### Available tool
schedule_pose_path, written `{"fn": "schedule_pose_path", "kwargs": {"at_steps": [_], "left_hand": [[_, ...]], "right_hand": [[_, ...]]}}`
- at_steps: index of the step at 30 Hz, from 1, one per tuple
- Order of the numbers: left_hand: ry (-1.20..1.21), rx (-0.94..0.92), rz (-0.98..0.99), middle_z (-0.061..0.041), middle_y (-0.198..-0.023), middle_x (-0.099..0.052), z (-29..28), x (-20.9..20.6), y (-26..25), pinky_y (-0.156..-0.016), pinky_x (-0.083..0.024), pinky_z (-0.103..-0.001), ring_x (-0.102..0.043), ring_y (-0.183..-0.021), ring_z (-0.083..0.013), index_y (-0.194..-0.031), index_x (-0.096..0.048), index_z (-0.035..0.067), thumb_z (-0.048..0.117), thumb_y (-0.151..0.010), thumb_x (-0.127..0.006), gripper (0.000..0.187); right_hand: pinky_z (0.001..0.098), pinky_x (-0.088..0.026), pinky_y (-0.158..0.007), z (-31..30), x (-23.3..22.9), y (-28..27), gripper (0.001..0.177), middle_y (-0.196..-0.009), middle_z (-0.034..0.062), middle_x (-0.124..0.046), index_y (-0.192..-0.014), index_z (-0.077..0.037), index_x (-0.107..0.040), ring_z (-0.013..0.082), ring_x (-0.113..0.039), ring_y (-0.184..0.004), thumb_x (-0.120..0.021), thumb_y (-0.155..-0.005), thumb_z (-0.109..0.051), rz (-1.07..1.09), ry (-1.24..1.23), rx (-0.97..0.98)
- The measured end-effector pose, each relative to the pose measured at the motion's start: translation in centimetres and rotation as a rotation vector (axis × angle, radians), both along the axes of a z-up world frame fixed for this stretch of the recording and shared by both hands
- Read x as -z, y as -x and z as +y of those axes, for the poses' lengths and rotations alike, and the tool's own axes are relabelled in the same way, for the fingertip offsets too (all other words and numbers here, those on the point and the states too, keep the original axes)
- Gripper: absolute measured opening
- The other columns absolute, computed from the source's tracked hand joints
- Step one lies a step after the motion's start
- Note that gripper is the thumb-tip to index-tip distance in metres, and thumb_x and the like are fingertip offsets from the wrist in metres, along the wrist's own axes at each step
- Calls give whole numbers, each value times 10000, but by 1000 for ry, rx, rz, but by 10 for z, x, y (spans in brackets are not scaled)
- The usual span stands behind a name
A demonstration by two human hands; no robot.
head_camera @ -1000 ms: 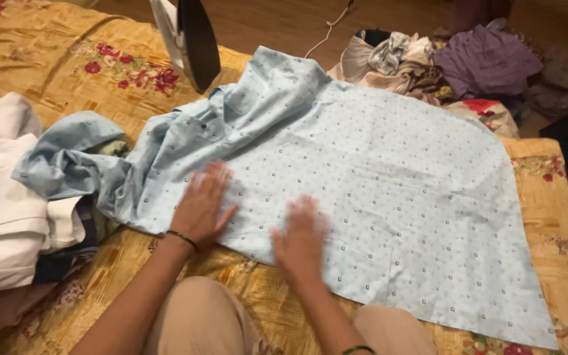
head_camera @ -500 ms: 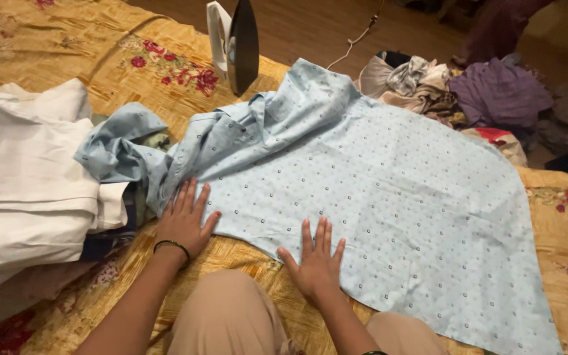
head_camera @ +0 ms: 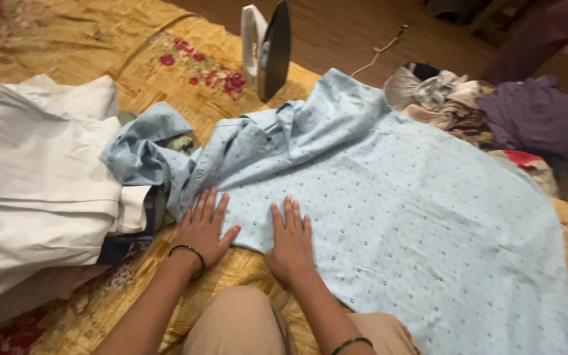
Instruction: The person unfolds a light blue patterned shirt on a bed and smooths it out. They then use an electric iron to press the shirt, moving the iron across the fabric to remove wrinkles. The person adjusts the shirt and continues ironing different sections.
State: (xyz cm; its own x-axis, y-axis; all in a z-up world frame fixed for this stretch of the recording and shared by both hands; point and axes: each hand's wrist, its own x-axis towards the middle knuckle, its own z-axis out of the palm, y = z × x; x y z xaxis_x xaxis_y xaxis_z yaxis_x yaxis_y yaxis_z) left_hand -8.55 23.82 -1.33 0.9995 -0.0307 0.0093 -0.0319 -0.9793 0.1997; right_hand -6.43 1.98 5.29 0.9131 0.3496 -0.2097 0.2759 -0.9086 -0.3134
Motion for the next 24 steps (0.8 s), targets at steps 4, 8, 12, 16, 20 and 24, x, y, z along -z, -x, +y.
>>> {"fn": "schedule_pose_path", "kwargs": {"at_steps": [4,8,12,16,20,24], "left_hand": [[21,-24,-64,-149,-1662,-157,-6,-7,8,-1217,-142,-479,-146,-1529,-303,-1578,-213,147,581,-945,-466,808],[93,10,-201,-182,-1636,-192,-15,-38,3,-1184,-156,-492,-171,-1515,-339,-1515,-265,33,470,-890,-590,829],[-5,116,-323,-204,-1658,-201,-29,-74,-26,-1230,-150,-501,-182,-1539,-331,-1551,-259,5,341,-861,-654,864],[16,48,-409,-199,-1665,-193,-36,-101,-59,-1246,-138,-506,-168,-1550,-344,-1564,-228,-10,306,-829,-690,924],[66,-73,-487,-218,-1659,-172,-12,-115,-87,-1244,-123,-522,-155,-1543,-365,-1571,-199,-41,310,-839,-700,954],[50,-77,-536,-195,-1674,-171,20,-121,-114,-1267,-113,-515,-145,-1563,-348,-1580,-203,-9,343,-882,-686,919]], "right_hand": [[569,-8,-1223,-4,14,-6,969,-1692,181,-105,-1609,-145,-213,333,-48,-1570,-579,-713,-96,-161,-91,-99],[556,11,-1231,-28,11,-20,855,-1700,141,-129,-1605,-196,-266,311,-59,-1575,-575,-810,-248,-84,-72,-183],[591,-18,-1192,-31,8,-59,798,-1651,207,-164,-1567,-115,-285,367,-110,-1530,-611,-929,-465,-267,-136,-193],[571,-191,-1169,-9,-10,-101,826,-1591,266,-279,-1518,-34,-348,415,-246,-1483,-700,-837,-343,-456,-267,-214],[479,-361,-1149,22,-42,-135,678,-1519,283,-419,-1450,-10,-426,438,-418,-1393,-661,-824,-122,-449,-404,-262],[459,-404,-1138,65,-50,-149,551,-1462,279,-527,-1421,7,-476,433,-511,-1362,-546,-874,3,-487,-532,-372]]}}
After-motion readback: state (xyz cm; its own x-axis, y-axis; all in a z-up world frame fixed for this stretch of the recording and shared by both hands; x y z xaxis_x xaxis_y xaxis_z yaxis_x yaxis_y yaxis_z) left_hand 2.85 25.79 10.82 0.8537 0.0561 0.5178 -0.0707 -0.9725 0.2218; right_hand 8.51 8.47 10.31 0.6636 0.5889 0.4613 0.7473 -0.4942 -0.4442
